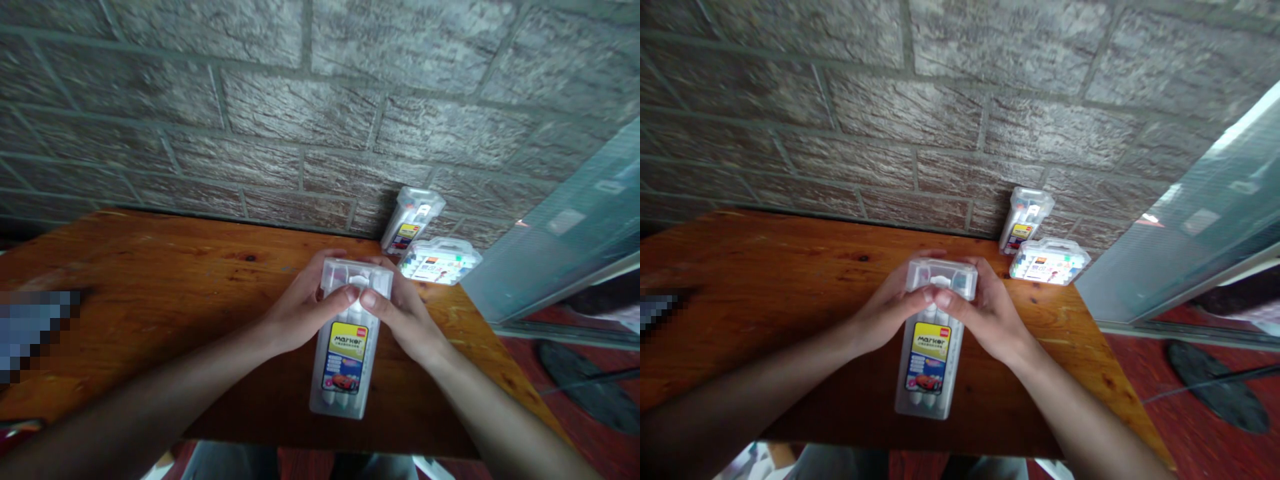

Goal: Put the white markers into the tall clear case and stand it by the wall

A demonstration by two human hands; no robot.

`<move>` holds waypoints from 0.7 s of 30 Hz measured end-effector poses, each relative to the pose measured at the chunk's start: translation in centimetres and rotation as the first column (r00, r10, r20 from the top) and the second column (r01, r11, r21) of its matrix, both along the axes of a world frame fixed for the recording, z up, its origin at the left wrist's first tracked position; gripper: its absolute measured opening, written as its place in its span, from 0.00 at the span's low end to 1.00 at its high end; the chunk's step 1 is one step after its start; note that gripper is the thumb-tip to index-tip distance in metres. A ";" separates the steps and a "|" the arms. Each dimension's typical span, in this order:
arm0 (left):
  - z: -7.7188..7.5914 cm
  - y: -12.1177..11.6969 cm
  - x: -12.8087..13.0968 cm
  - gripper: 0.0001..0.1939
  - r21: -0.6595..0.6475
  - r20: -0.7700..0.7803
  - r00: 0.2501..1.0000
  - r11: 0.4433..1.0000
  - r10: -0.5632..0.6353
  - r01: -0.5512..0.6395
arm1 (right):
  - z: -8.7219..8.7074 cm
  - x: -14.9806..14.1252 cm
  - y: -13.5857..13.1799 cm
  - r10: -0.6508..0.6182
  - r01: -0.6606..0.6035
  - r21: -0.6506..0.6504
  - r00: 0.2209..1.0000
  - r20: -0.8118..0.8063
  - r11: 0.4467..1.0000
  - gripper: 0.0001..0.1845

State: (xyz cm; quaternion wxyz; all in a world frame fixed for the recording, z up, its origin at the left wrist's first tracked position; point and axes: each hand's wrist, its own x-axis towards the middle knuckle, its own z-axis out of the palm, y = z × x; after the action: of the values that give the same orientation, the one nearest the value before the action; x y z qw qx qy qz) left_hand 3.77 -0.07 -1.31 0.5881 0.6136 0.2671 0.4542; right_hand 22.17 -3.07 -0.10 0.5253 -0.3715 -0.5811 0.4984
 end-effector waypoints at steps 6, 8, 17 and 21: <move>-1.1 0.8 0.0 0.31 -0.035 0.091 0.995 0.998 0.046 -0.043 | -0.8 0.9 0.8 0.096 -0.110 -0.099 0.987 -0.130 0.989 0.27; -1.5 1.1 0.1 0.29 -0.104 0.137 0.987 0.992 0.090 -0.076 | -1.1 1.2 1.1 0.090 -0.108 -0.130 0.987 -0.134 0.986 0.26; -1.9 1.6 0.7 0.37 -0.324 0.179 0.983 0.942 -0.036 0.093 | -1.0 1.7 1.9 -0.045 0.023 -0.158 0.989 -0.138 0.987 0.21; -2.6 1.7 0.6 0.36 -0.401 0.179 0.969 0.887 -0.171 0.231 | -0.5 2.3 2.3 -0.103 0.084 -0.121 0.982 -0.161 0.989 0.21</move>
State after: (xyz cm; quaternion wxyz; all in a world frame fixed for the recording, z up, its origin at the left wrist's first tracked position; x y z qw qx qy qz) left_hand 4.41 1.61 -3.87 0.7668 0.4648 0.2517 0.3643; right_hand 24.50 -0.74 -0.58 0.5728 -0.3847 -0.4879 0.5346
